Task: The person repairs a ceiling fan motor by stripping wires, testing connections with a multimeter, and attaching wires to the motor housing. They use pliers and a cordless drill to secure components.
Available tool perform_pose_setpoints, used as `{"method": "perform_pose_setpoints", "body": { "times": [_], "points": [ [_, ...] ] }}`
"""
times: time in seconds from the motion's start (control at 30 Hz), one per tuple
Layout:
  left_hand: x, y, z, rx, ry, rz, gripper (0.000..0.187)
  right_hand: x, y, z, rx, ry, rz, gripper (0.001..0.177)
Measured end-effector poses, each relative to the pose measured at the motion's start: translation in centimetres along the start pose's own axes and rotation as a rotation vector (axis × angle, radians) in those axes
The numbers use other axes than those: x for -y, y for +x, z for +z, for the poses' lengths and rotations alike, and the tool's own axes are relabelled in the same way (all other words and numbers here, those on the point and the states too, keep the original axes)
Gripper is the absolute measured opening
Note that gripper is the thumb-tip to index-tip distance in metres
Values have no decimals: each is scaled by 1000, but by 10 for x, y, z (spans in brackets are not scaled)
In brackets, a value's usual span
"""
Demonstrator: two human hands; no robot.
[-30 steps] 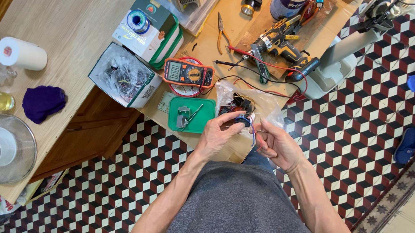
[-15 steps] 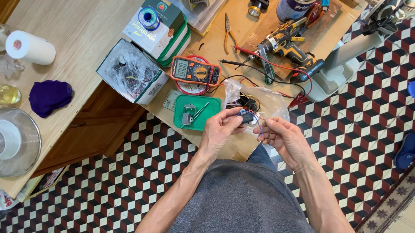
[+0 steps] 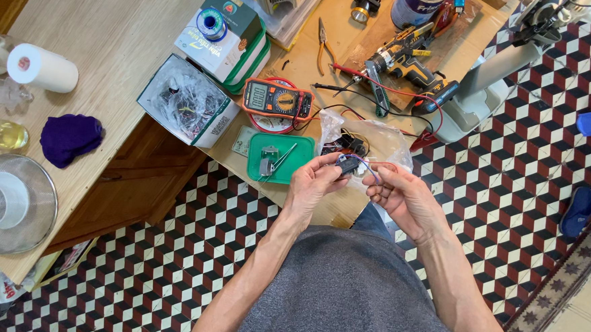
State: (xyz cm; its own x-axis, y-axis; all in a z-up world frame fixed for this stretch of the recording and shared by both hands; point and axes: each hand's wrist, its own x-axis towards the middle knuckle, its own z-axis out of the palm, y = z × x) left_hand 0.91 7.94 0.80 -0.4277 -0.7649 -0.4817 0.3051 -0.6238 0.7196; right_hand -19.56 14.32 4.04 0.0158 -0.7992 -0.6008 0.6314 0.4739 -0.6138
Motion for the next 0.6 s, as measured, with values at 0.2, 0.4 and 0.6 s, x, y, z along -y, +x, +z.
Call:
{"method": "perform_pose_setpoints", "body": {
  "times": [0.2,0.4,0.6],
  "points": [
    [6,2,-2,-51,0,-16,45,3,-8,5,14,17,-32,35],
    [7,2,-4,-78,-35,-51,42,5,-11,10,23,3,-76,37],
    [7,1,-5,-70,-34,-36,43,3,-11,10,0,-6,-56,44]
  ]
}}
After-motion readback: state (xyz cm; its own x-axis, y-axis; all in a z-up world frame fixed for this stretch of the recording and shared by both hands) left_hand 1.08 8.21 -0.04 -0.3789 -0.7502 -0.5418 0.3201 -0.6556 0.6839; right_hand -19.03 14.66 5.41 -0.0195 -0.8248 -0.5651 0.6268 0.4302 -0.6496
